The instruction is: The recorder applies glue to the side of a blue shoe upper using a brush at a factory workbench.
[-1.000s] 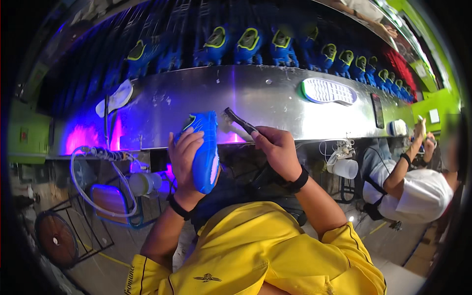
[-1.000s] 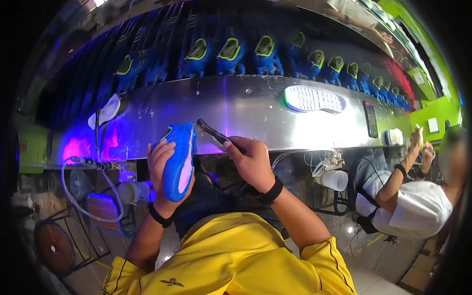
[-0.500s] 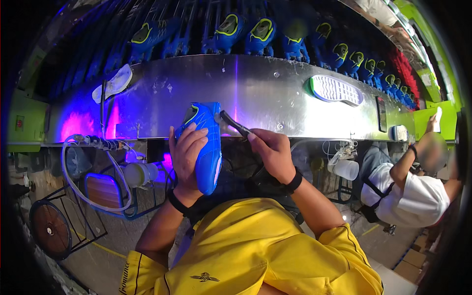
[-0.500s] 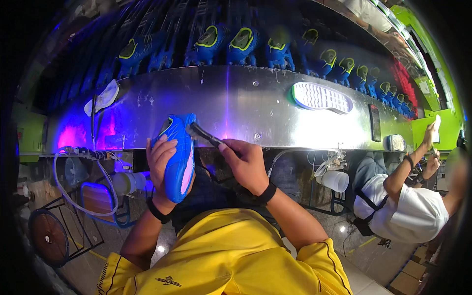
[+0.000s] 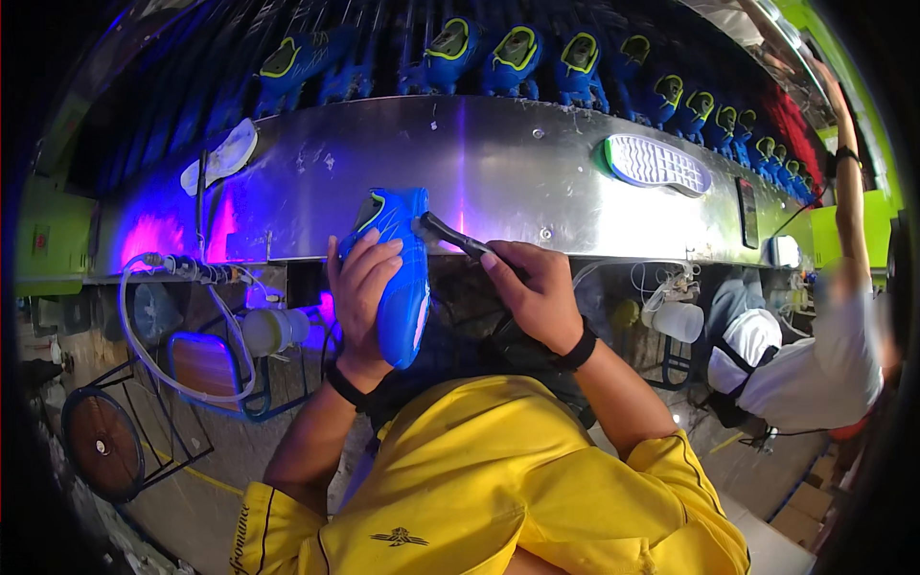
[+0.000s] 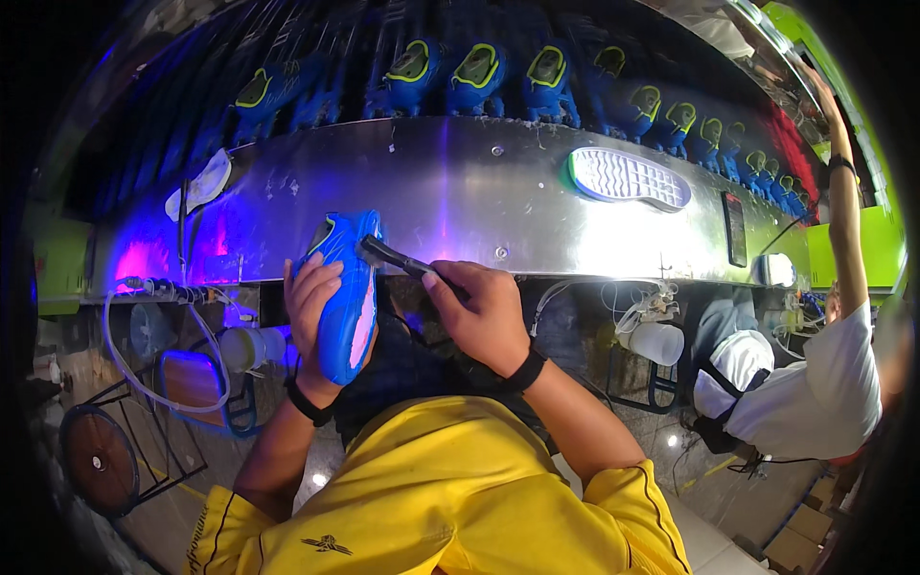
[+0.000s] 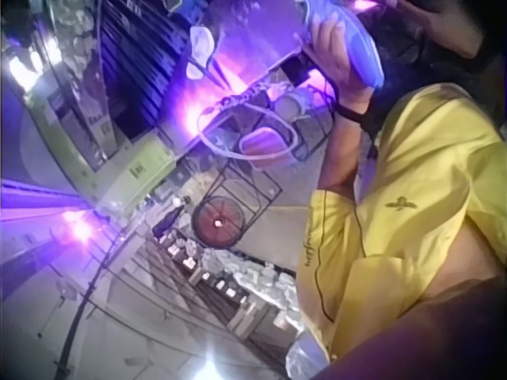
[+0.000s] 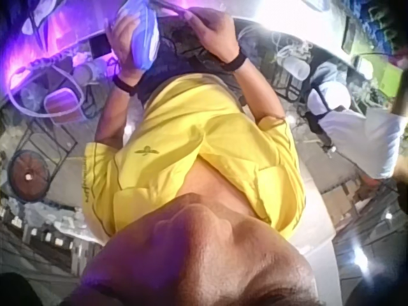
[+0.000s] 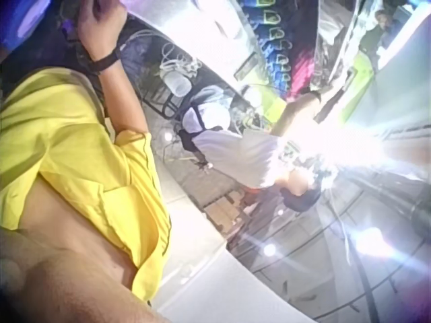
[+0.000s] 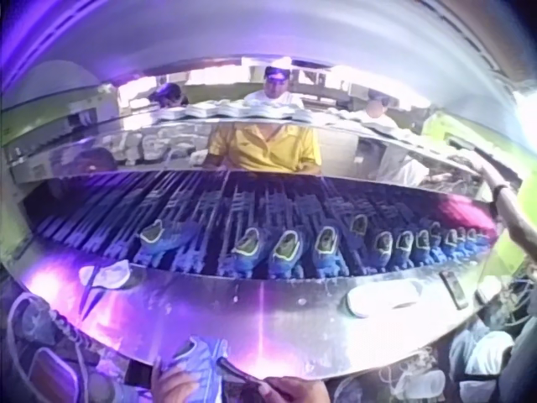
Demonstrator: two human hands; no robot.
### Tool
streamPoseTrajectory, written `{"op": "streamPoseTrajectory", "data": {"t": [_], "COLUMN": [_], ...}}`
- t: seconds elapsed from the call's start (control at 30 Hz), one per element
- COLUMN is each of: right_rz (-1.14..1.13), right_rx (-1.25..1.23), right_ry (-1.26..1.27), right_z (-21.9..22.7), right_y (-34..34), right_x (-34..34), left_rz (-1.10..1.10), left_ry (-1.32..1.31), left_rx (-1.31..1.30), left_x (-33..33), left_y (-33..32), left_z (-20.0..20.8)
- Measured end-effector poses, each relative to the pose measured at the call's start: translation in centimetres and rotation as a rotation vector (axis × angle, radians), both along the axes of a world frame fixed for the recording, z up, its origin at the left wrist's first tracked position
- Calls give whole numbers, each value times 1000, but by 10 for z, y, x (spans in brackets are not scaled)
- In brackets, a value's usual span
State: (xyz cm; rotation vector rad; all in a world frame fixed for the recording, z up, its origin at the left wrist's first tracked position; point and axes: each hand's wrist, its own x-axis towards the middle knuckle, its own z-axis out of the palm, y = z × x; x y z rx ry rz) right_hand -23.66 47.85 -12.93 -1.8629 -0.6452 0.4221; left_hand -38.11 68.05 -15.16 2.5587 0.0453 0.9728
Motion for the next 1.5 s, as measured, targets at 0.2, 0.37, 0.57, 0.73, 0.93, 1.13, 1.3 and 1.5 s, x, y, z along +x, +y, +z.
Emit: {"op": "streamPoseTrajectory", "data": {"t": [0.2, 0.37, 0.57, 0.73, 0.93, 1.13, 1.3, 1.5], "right_rz": [139, 78, 84, 52, -47, -37, 35, 59], "right_rx": [63, 135, 239, 259, 218, 66, 164, 260], "right_ry": [393, 290, 157, 50, -158, -389, -511, -248], "right_z": [17, 25, 29, 41, 58, 91, 84, 51], "right_y": [-28, -37, -45, -52, -53, -47, -28, 0], "right_x": [-8, -23, -28, -31, -20, 15, 51, 67], "left_rz": [17, 23, 66, 124, 183, 157, 103, 73], "left_ry": [13, 18, 29, 82, 178, 260, 295, 321], "left_rx": [-4, -18, -77, -39, -70, -52, -62, -163], "left_x": [-1, 8, 23, 38, 60, 79, 92, 105], "left_y": [-2, -10, -23, -32, -35, -22, 1, 25], "left_z": [3, 19, 38, 57, 75, 93, 102, 102]}}
